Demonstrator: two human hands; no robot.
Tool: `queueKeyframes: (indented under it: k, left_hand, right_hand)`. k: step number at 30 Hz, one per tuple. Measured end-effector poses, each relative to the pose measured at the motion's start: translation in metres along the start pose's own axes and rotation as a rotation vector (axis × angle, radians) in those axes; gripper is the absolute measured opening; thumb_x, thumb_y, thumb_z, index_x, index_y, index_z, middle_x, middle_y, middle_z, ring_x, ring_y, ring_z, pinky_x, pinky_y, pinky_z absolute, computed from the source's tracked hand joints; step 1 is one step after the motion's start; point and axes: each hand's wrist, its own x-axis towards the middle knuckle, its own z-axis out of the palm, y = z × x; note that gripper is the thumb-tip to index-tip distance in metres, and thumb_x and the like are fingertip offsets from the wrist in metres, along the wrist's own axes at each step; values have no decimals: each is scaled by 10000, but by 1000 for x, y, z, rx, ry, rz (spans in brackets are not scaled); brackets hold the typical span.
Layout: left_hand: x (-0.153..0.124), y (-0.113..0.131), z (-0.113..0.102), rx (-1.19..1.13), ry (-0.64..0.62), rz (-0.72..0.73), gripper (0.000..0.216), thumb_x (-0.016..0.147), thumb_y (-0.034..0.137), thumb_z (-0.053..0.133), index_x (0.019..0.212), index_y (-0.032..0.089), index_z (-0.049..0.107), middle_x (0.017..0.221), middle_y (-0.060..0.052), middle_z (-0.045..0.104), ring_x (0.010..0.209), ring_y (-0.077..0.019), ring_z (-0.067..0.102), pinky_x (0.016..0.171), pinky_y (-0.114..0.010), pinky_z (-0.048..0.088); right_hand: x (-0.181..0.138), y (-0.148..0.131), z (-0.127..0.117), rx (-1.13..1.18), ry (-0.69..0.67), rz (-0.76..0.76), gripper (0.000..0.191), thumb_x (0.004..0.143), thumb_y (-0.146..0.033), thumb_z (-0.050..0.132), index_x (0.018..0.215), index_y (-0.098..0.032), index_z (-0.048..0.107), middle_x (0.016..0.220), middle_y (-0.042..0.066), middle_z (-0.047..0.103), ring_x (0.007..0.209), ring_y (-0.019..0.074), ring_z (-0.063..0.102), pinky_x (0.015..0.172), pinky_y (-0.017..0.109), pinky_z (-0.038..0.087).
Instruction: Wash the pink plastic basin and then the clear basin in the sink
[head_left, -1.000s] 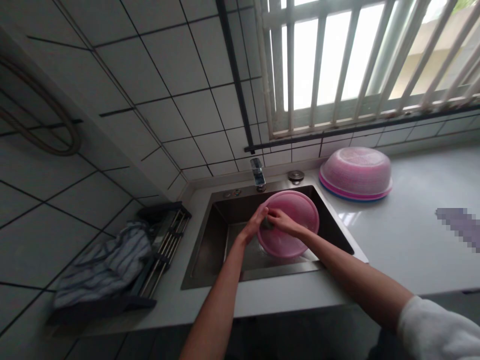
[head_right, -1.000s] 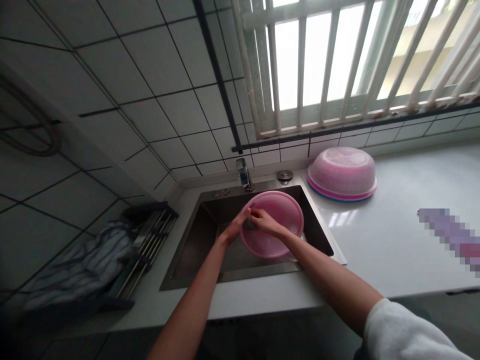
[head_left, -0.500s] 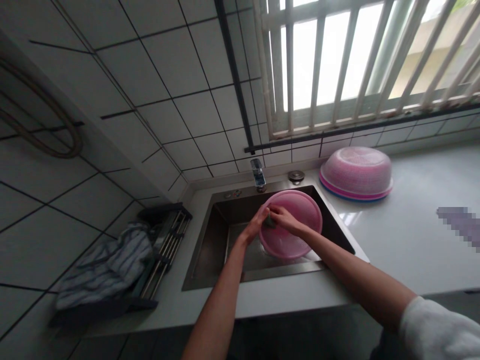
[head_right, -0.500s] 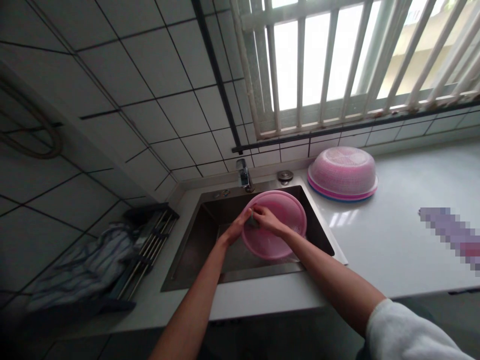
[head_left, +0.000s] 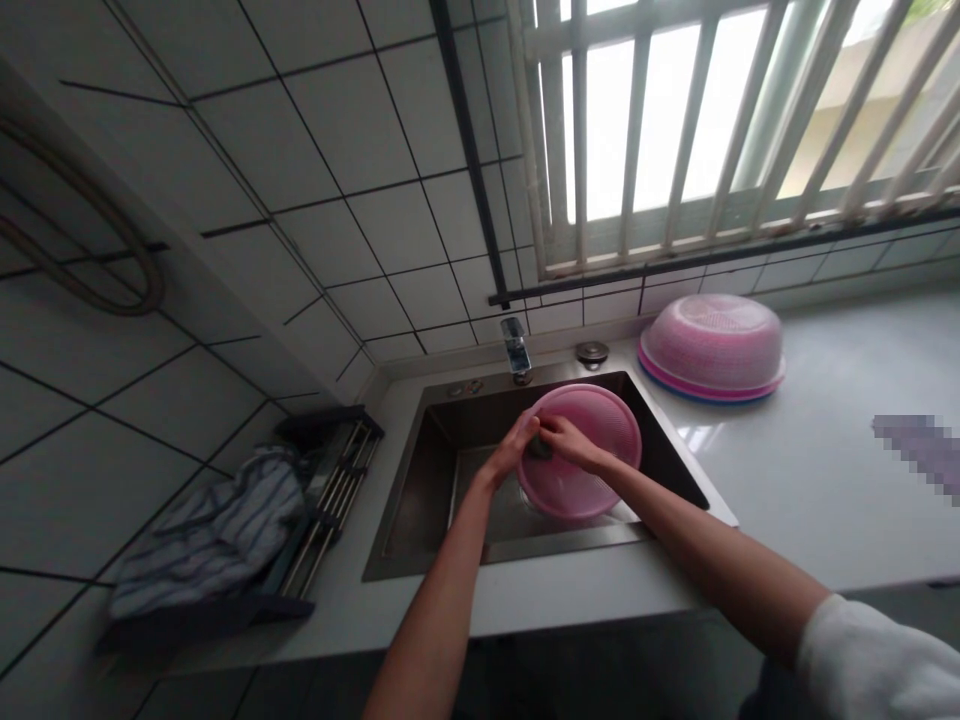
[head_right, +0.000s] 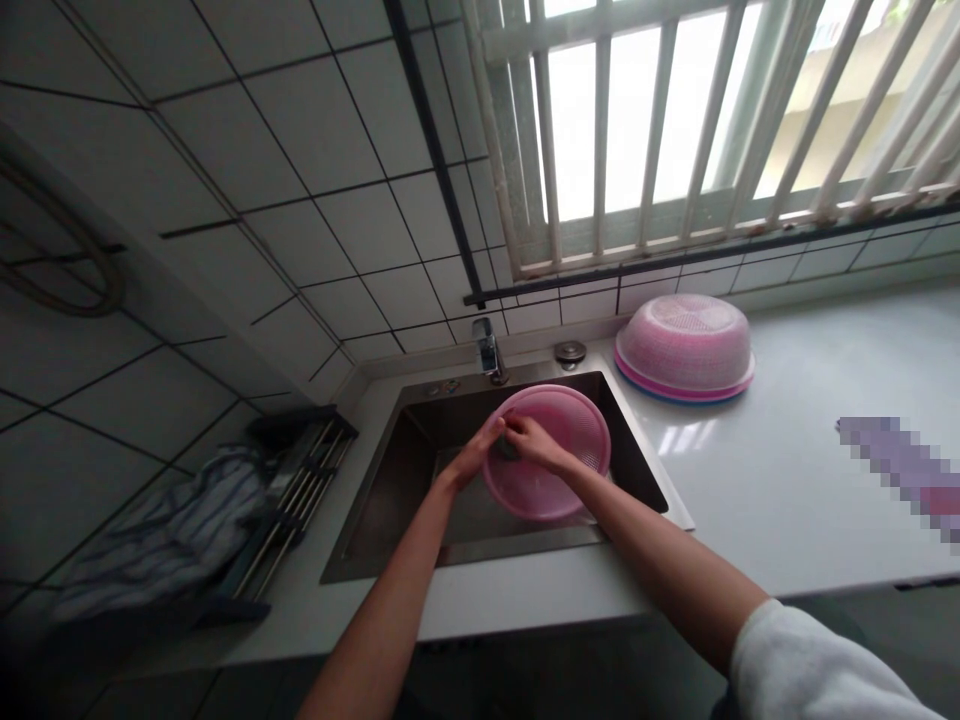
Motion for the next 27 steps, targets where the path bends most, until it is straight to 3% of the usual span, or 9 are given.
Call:
queueKeyframes:
  k: [2, 4, 11, 13, 16, 18, 20, 24, 27]
  left_hand:
    - [2, 0, 2, -12, -17, -1, 832, 960, 762, 617, 1573, 200, 577, 1628, -130, 576, 1554, -363, 462, 1344, -513, 257]
    - [2, -1, 4, -6, -30, 0, 841, 965, 762, 610, 1597, 210, 548, 1647, -129, 555, 1566, -356, 447, 1343, -509, 259]
    - [-2, 0, -2, 92, 10, -34, 889, 925, 834, 590, 1528, 182, 620, 1588, -140, 612, 1537, -369, 480, 1356, -519, 221]
    - [-2, 1, -1, 72, 16, -33, 883, 934, 821, 591, 1548, 187, 603, 1618, -133, 585, 1562, -364, 450, 1361, -512, 210]
    - [0, 2, 3, 0, -1, -59, 899, 939, 811, 596, 1593, 196, 558, 1648, -131, 555, 1570, -368, 443, 1351, -526, 244]
    - [1, 2, 5, -43, -27, -88, 908, 942, 813, 590, 1613, 203, 535, 1637, -132, 567, 1552, -372, 471, 1334, -539, 284]
    - [1, 2, 5, -36, -28, -84, 918, 928, 825, 598, 1597, 198, 553, 1624, -134, 582, 1551, -372, 472, 1336, -533, 282]
    - [-2, 3, 0, 37, 21, -57, 906, 908, 845, 603, 1523, 181, 627, 1607, -141, 597, 1555, -378, 461, 1350, -511, 242]
    - [-2, 5, 0, 19, 26, -49, 867, 921, 821, 610, 1511, 186, 636, 1604, -137, 599, 1551, -380, 462, 1347, -510, 243]
  right_hand:
    - [4, 0, -12, -15, 171, 11, 256, 916, -420, 571, 946, -179, 653, 845, 42, 675, 763, 187, 573, 670, 278, 466]
    - [6, 1, -18, -68, 223, 20, 245, 925, -410, 557, 937, -180, 644, 819, 35, 664, 733, 181, 560, 646, 274, 455]
    - [-4, 12, 11, -128, -261, 71, 113, 861, -276, 627, 857, -168, 662, 790, 54, 685, 632, 165, 556, 602, 278, 441]
    - [-2, 10, 7, -125, -173, 35, 143, 881, -308, 613, 867, -173, 656, 807, 53, 683, 654, 169, 566, 609, 276, 443]
    - [5, 4, -11, -110, 175, -26, 194, 921, -361, 561, 897, -186, 640, 857, 55, 685, 724, 180, 585, 646, 275, 460]
    - [7, 0, -19, -85, 304, -23, 206, 930, -372, 538, 910, -190, 634, 866, 53, 682, 741, 183, 587, 658, 277, 471]
    - [5, -2, -17, -56, 222, -21, 216, 930, -381, 560, 930, -184, 649, 870, 54, 688, 759, 187, 594, 681, 283, 488]
    - [-3, -3, 4, -44, -156, 4, 216, 901, -369, 653, 936, -159, 687, 865, 65, 703, 746, 186, 598, 670, 284, 486]
    - [-2, -2, 6, -15, -111, 10, 251, 907, -414, 651, 941, -166, 675, 877, 62, 696, 740, 181, 594, 650, 276, 471]
